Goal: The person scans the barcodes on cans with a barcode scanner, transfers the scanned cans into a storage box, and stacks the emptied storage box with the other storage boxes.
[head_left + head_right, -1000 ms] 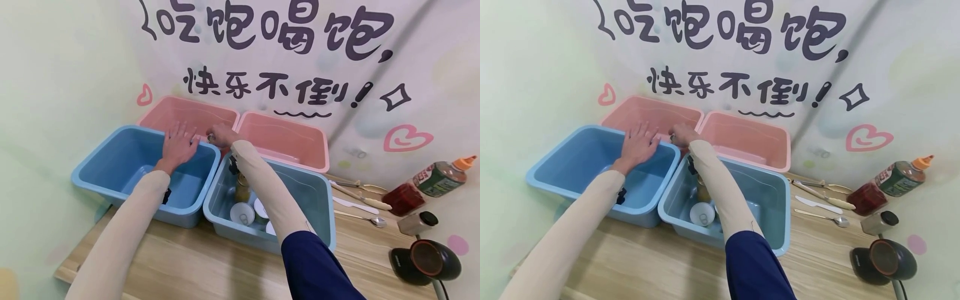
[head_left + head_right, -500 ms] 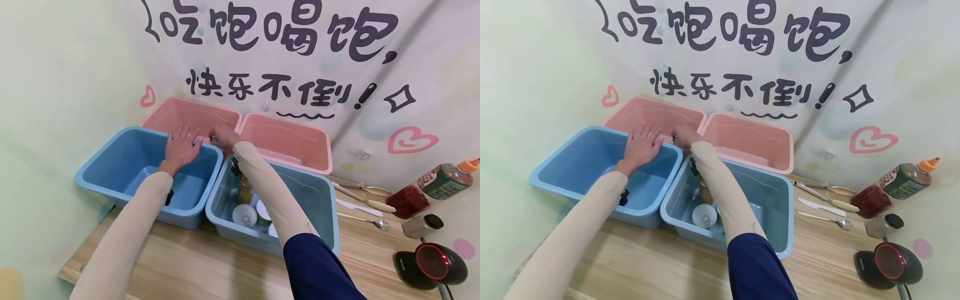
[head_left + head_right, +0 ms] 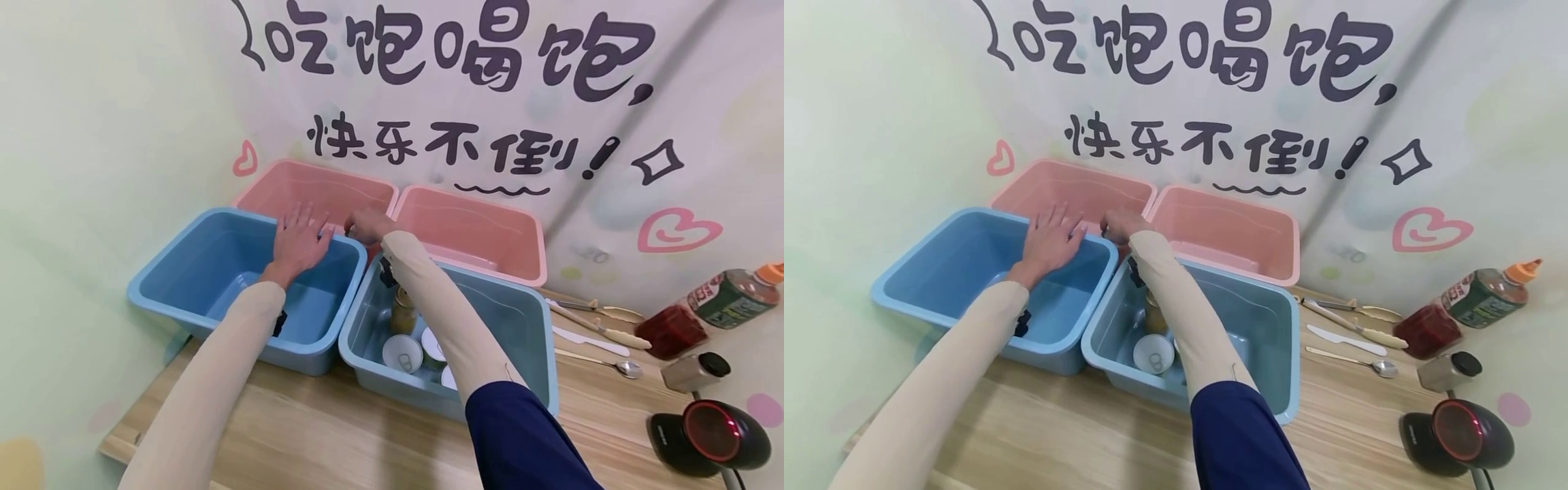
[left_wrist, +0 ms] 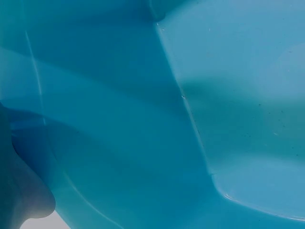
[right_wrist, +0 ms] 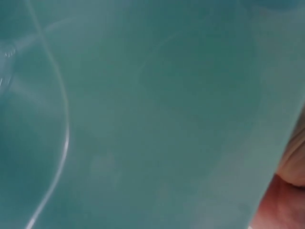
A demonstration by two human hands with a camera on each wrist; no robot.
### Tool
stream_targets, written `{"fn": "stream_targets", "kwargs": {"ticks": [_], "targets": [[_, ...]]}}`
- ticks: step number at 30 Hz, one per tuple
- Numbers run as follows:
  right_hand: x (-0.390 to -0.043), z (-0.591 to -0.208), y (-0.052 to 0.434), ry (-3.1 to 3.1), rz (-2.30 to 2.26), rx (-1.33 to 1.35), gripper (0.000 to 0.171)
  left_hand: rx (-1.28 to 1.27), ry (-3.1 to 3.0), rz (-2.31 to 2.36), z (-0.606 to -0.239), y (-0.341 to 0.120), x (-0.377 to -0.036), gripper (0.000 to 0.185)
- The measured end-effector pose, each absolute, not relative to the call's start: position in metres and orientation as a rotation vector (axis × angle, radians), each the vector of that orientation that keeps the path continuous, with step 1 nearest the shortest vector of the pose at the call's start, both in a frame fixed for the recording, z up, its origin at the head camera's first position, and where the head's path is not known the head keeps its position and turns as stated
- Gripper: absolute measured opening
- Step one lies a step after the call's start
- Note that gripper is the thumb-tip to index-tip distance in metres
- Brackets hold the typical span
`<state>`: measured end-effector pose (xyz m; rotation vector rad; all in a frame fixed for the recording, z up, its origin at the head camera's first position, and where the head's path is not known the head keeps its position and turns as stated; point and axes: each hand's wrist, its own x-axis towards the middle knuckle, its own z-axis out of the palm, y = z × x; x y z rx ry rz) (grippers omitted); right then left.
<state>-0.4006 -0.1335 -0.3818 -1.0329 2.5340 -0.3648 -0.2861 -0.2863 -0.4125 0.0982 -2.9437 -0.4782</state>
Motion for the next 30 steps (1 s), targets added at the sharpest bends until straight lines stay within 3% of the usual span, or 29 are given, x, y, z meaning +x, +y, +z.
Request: {"fn": "stream_targets", "kwargs": {"ticks": [9,19,30], "targets": [[-0.4,-0.378,-0.12,2.561,-0.449,-1.079,0.036,0.076,-2.945,-0.48,-0.411,-0.281,-0.29,0.061],[-0.394,-0.356,-0.103,2.551,-0.686,-1.183,0.052,0.063,-2.917,-0.502,-0.411,-0.281,-0.287,0.057],[-0.361,-0.328,-0.06,2.54,-0.685,-1.307,0.057,0.058,-2.909,-0.533,-0.412,-0.283,-0.285,0.058]]}}
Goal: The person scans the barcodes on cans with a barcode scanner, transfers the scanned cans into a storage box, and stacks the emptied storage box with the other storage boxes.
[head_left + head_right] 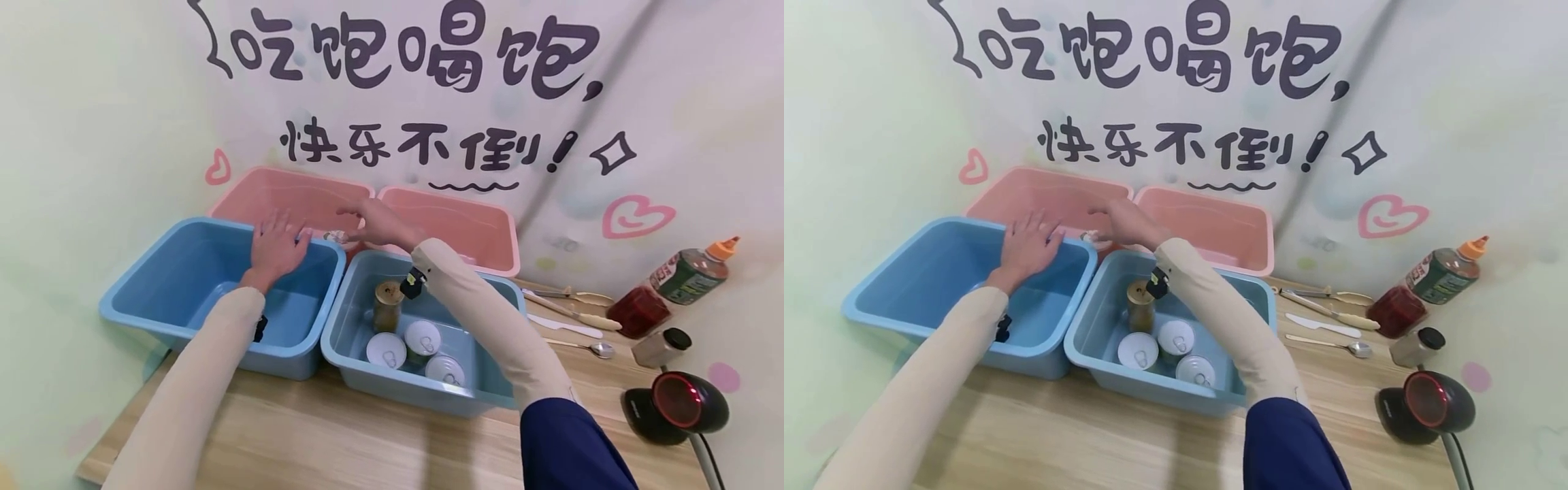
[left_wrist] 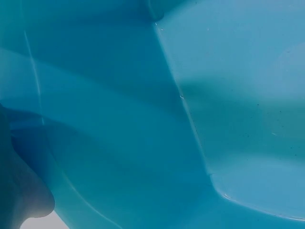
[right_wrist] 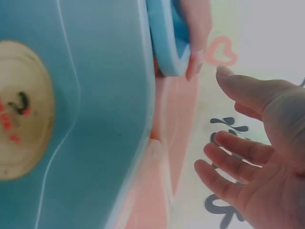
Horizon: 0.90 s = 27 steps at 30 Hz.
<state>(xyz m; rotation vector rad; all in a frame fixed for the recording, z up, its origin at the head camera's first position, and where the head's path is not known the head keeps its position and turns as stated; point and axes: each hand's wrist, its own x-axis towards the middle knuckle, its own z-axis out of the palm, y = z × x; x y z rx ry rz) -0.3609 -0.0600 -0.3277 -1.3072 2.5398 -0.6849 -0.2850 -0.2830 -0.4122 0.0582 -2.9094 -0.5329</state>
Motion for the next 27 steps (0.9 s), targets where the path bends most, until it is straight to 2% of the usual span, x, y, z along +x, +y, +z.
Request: {"fn": "stream_targets", "kwargs": {"ticks": [8,15,27], "targets": [[-0.34,-0.322,-0.034,2.58,-0.597,-1.305,0.057,0.053,-2.931,-0.545,-0.41,-0.283,-0.282,0.061],[-0.316,-0.327,-0.012,2.546,-0.521,-1.407,0.057,0.039,-2.927,-0.516,-0.407,-0.28,-0.283,0.061],[-0.291,-0.348,0.014,2.505,-0.434,-1.303,0.057,0.049,-2.933,-0.521,-0.409,-0.28,-0.285,0.061]]}}
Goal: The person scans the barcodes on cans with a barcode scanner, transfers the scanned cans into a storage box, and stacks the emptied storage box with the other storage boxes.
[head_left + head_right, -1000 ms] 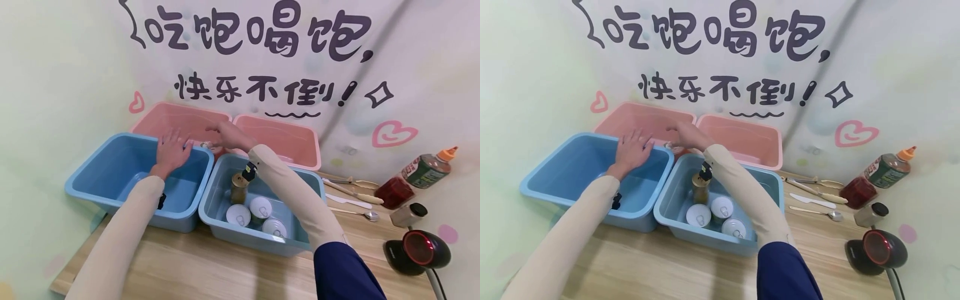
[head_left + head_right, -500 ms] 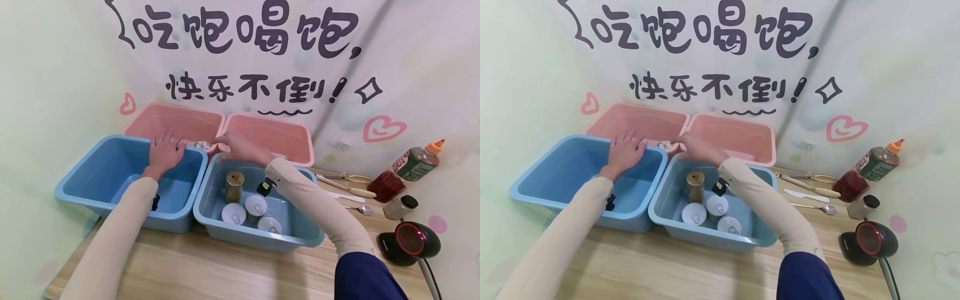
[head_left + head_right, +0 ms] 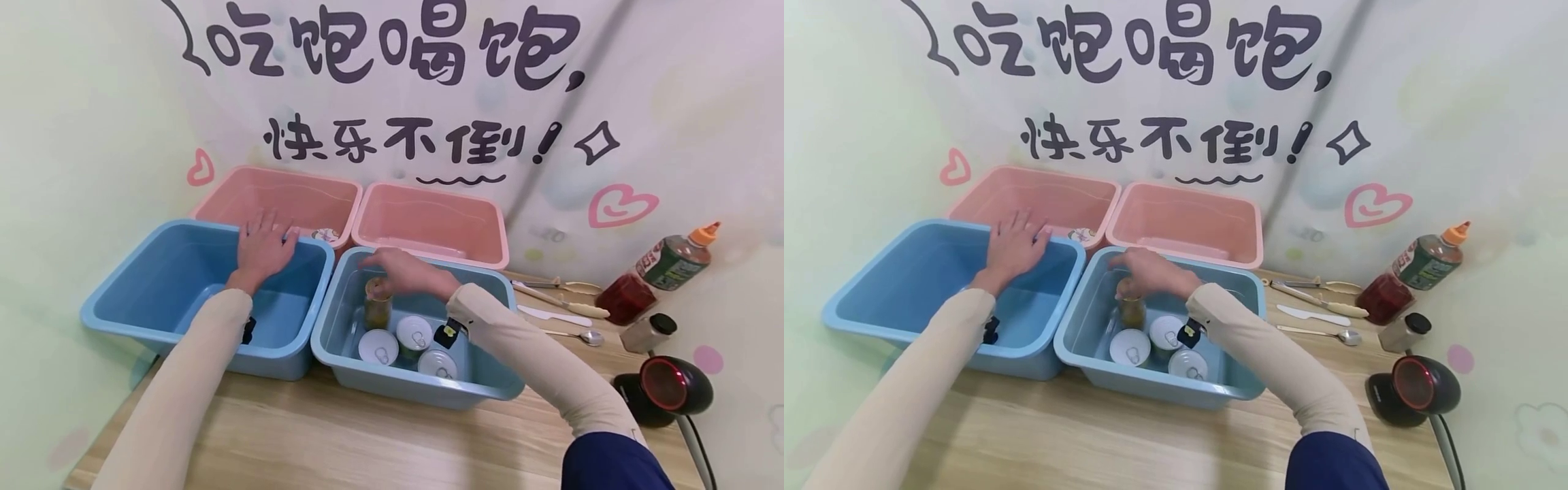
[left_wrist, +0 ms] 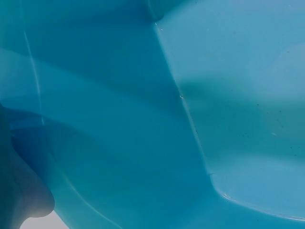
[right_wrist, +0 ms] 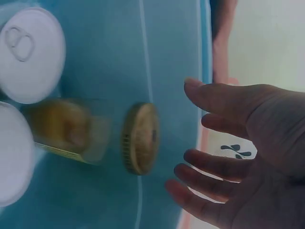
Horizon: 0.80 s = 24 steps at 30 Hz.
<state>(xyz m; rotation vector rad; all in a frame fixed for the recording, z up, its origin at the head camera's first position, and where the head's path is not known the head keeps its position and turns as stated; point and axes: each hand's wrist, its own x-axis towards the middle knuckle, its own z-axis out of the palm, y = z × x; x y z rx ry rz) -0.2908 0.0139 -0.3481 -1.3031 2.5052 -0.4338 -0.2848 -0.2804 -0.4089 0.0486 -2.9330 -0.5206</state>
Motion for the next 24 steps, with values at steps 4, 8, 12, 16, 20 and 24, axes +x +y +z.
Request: {"fn": "stream_targets", "kwargs": {"ticks": [4,8,12,16,20,24], "targets": [[-0.288,-0.36,0.016,2.524,-0.411,-1.279,0.055,0.051,-2.929,-0.528,-0.409,-0.281,-0.285,0.06],[-0.286,-0.372,0.016,2.531,-0.399,-1.246,0.047,0.053,-2.931,-0.538,-0.408,-0.281,-0.284,0.061],[-0.284,-0.38,0.015,2.532,-0.395,-1.198,0.043,0.05,-2.93,-0.539,-0.407,-0.28,-0.284,0.062],[-0.283,-0.384,0.014,2.548,-0.383,-1.181,0.043,0.051,-2.924,-0.534,-0.407,-0.28,-0.285,0.061],[-0.282,-0.388,0.013,2.565,-0.376,-1.188,0.042,0.051,-2.929,-0.524,-0.407,-0.281,-0.285,0.061],[-0.283,-0.39,0.013,2.577,-0.358,-1.216,0.041,0.054,-2.94,-0.521,-0.408,-0.282,-0.286,0.062]]}}
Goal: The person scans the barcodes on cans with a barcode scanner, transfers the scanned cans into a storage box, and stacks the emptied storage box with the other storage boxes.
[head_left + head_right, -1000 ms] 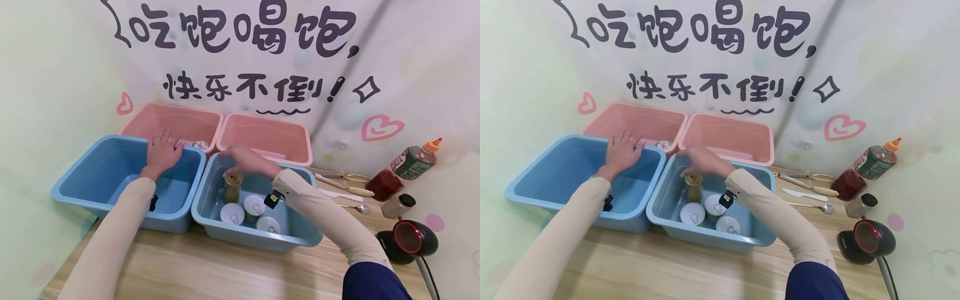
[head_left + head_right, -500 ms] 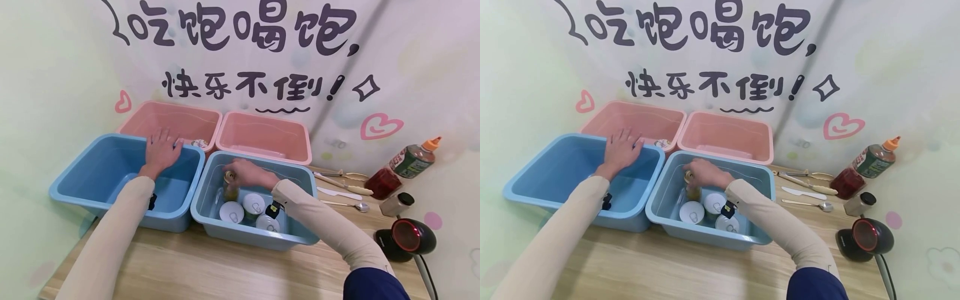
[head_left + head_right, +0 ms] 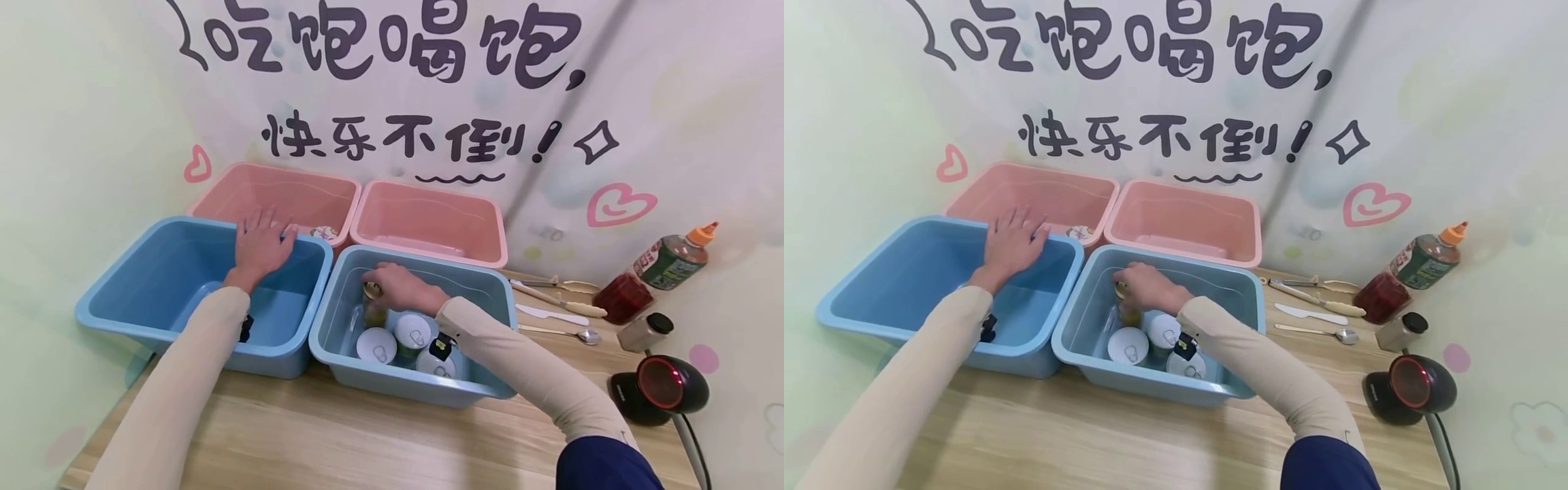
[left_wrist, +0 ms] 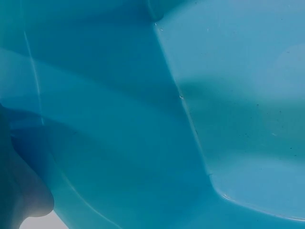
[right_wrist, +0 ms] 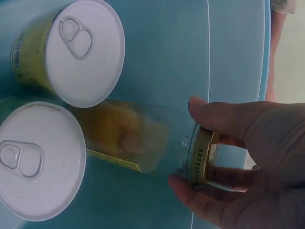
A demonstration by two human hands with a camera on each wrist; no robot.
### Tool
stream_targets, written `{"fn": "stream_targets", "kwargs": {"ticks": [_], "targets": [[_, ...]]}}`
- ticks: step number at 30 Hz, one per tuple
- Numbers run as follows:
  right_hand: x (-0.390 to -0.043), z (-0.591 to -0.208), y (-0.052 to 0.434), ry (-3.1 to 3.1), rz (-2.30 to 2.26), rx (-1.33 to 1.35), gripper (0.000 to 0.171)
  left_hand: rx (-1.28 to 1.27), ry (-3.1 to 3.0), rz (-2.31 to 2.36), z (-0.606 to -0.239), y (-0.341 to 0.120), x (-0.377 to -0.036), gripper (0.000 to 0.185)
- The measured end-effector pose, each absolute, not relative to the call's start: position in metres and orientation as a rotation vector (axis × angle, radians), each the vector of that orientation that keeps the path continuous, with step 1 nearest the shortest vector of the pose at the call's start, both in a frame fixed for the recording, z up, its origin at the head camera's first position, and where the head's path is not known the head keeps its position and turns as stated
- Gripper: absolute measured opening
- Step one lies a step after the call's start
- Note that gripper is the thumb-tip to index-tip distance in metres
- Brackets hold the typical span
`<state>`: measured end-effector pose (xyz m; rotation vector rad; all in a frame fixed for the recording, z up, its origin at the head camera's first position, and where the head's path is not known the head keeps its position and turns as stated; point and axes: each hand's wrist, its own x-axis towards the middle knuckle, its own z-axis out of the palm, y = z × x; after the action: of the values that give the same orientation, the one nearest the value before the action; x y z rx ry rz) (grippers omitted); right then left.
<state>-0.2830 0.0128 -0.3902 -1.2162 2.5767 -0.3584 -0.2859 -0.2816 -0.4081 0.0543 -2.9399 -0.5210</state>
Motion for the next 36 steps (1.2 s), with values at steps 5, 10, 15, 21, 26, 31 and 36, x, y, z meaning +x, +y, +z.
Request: {"fn": "stream_targets", "kwargs": {"ticks": [5,10,15,21,26,31,36], "targets": [[-0.284,-0.39,0.014,2.554,-0.369,-1.264,0.034,0.063,-2.938,-0.524,-0.408,-0.28,-0.286,0.062],[-0.282,-0.39,0.013,2.541,-0.365,-1.259,0.032,0.062,-2.933,-0.533,-0.412,-0.282,-0.287,0.062],[-0.279,-0.39,0.008,2.586,-0.352,-1.244,0.033,0.067,-2.932,-0.534,-0.412,-0.282,-0.286,0.062],[-0.276,-0.391,0.002,2.679,-0.276,-1.236,0.037,0.067,-2.934,-0.536,-0.409,-0.282,-0.285,0.061],[-0.275,-0.393,0.001,2.706,-0.26,-1.233,0.036,0.066,-2.931,-0.539,-0.407,-0.28,-0.284,0.061],[-0.276,-0.394,0.003,2.7,-0.301,-1.23,0.033,0.07,-2.92,-0.528,-0.406,-0.279,-0.283,0.06],[-0.278,-0.394,0.006,2.712,-0.306,-1.238,0.034,0.07,-2.914,-0.525,-0.408,-0.28,-0.284,0.06]]}}
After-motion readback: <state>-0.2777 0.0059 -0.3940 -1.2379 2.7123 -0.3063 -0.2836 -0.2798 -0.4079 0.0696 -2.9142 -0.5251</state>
